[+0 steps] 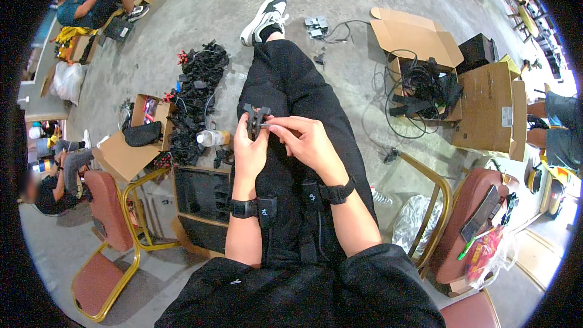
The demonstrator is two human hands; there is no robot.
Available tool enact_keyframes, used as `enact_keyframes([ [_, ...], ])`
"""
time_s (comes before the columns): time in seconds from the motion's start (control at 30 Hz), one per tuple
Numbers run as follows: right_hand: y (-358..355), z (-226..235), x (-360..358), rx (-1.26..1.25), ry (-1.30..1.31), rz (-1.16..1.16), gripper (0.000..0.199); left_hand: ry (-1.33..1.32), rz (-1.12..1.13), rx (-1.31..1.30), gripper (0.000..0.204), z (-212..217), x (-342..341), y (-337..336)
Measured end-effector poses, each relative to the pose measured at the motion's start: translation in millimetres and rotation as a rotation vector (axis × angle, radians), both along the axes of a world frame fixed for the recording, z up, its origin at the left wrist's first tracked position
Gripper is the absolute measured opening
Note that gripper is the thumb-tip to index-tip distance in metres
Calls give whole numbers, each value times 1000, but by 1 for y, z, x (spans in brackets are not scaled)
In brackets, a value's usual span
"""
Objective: Assemble small mechanical or electronic parts using hands and a small pin/tool.
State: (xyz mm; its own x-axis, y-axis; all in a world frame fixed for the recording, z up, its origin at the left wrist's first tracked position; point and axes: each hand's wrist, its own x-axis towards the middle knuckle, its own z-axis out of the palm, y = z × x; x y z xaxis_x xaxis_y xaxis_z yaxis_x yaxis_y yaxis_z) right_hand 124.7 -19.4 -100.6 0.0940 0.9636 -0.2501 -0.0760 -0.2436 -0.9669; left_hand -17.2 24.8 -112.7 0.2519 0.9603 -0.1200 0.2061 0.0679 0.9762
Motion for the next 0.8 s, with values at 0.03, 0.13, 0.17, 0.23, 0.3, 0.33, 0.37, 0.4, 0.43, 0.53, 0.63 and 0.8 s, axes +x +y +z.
enact_keyframes([
  [0.03, 0, 0, 0, -4, -7, 8, 19, -32, 13, 15, 20, -3, 1, 0],
  [0.13, -1, -4, 0, 337, -283, 2, 21, -111, 46, -34, 20, -11, -1, -1],
  [0.17, 1, -5, 0, 342, -280, 3, 21, -159, 65, -103, 23, -14, -2, 0],
  [0.23, 0, -6, 2, 497, -367, -10, 19, -140, 58, -114, 24, -14, -2, 0],
  [0.3, 1, -12, 2, 515, -368, -19, 17, -119, 52, -126, 24, -14, -2, 1],
  [0.33, 2, -13, 2, 533, -368, -30, 16, -127, 52, -129, 24, -13, -2, 1],
  [0.37, 0, -13, 2, 533, -367, -30, 16, -136, 51, -133, 24, -12, -2, 0],
  [0.4, -2, -12, 1, 286, -139, 1, 15, -136, 52, -133, 24, -12, -2, 0],
  [0.43, -3, -12, 0, 36, 88, 30, 14, -135, 56, -137, 24, -12, -2, 0],
  [0.53, -2, -12, 2, -12, 90, -18, 15, -137, 55, -146, 24, -12, -2, 1],
  [0.63, -2, -10, 3, 266, -145, -16, 14, -147, 50, -149, 24, -11, -3, 1],
  [0.8, 0, -3, 3, 412, -356, -27, 13, -187, 49, -169, 24, -14, -3, 1],
])
